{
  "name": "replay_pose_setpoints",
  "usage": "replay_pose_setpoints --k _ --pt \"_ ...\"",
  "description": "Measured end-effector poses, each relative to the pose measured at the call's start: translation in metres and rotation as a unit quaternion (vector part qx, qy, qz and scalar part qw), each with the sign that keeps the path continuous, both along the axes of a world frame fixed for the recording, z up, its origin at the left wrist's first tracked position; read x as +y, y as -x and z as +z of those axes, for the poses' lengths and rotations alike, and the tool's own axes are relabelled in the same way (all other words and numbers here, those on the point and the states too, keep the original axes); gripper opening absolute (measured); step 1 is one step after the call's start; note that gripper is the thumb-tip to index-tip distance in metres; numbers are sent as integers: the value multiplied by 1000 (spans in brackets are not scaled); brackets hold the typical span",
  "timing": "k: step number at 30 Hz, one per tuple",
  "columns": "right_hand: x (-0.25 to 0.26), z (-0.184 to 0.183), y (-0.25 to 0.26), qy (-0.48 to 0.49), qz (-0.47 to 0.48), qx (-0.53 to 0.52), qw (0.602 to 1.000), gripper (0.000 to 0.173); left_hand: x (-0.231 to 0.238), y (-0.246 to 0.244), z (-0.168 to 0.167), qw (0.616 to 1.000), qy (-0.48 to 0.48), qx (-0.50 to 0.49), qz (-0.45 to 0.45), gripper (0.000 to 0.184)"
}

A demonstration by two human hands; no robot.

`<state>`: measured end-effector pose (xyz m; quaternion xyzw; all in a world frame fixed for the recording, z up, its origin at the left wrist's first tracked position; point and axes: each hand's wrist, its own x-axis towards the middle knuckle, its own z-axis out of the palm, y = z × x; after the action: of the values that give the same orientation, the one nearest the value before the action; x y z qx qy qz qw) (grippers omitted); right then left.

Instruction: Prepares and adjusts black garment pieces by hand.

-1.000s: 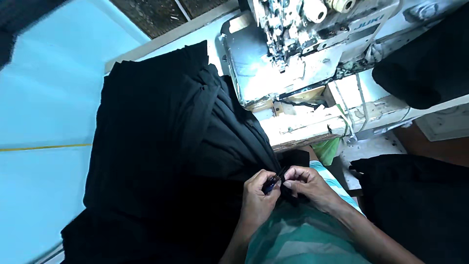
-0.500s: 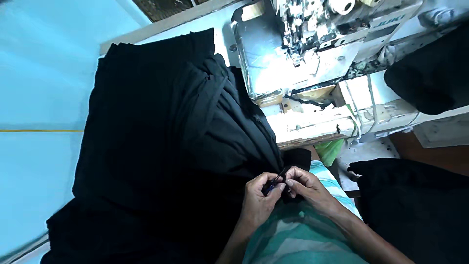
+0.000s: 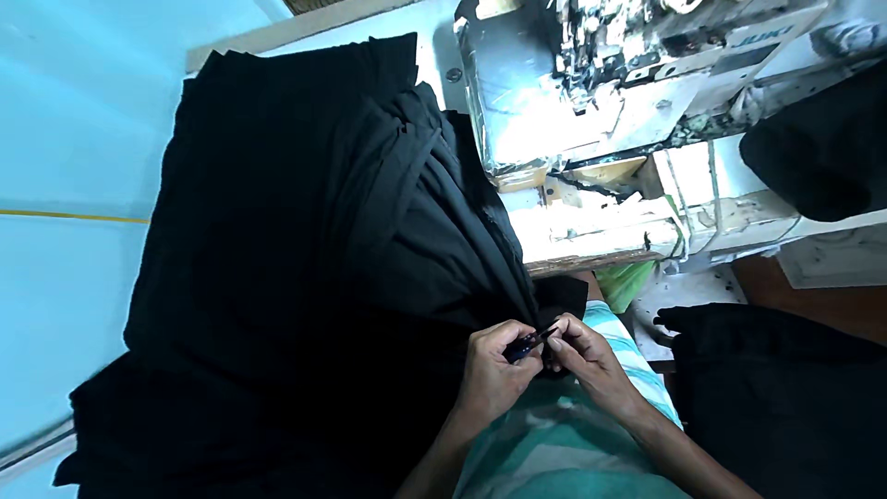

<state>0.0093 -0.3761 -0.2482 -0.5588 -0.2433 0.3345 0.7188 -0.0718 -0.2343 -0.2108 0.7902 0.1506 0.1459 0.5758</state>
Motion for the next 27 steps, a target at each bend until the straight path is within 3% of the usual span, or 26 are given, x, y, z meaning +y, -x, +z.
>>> replay_pose_setpoints --k 4,15,27 --pt "1 -3 5 1 -24 -14 1000 8 -5 1 -5 998 54 -7 29 7" --pt "-2 -2 11 147 -101 -272 945 13 -19 4 -18 985 147 5 85 10" --pt "-5 1 6 126 -83 -205 967 13 -13 4 -9 979 195 23 44 8"
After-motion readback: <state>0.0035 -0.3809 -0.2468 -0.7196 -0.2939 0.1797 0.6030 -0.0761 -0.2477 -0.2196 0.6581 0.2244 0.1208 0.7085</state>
